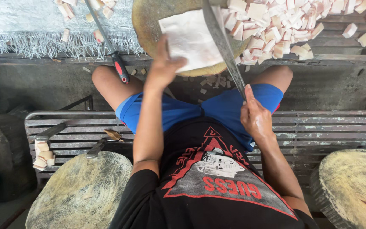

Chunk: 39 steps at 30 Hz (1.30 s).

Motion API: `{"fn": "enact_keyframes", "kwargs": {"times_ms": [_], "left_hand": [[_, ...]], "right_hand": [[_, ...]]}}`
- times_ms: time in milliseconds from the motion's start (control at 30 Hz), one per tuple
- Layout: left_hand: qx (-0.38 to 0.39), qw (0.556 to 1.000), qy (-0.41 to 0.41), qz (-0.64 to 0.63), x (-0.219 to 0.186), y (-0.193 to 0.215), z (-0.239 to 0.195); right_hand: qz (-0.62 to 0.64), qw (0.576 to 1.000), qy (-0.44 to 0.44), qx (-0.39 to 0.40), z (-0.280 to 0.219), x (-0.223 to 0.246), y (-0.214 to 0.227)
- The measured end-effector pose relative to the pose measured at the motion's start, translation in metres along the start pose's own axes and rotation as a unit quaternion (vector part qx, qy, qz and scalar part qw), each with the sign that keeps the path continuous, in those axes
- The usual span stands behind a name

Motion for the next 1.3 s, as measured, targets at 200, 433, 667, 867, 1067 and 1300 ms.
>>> {"fn": "enact_keyframes", "kwargs": {"times_ms": [200,433,667,867,1067,1300], "left_hand": [[-0.091,0.924,0.258,-0.266,-0.008,0.037,-0.007],[0.046,0.9,0.188,-0.392,-0.039,-0.022,0.008],[0.011,0.861,-0.029,-0.508,-0.09,-0.041,0.036],[-0.037,0.95,0.018,-0.31,-0.081,-0.033,0.016],[0.016,0.94,0.248,-0.234,-0.027,-0.018,-0.011],[0.051,0.926,0.261,-0.268,-0.004,-0.019,-0.015]], "right_hand": [[0.015,1.0,0.003,-0.022,-0.008,-0.006,0.005],[0.061,0.995,-0.075,-0.005,0.001,-0.004,0.003],[0.082,0.992,-0.059,-0.077,0.01,-0.008,0.027],[0.129,0.986,-0.059,-0.091,0.009,-0.01,0.033],[0.035,0.996,-0.077,-0.024,0.008,-0.01,0.007],[-0.058,0.998,-0.004,0.024,0.013,-0.01,0.0]]}}
Point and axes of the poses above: each hand's wrist, its own z-axis towards the middle knuckle, its own y-axis out of the back of the hand, x = y × z, the point moved 2 cm from there along z, towards the middle knuckle, and after that the axes turned 8 degrees about x, right-handed, at the moved point
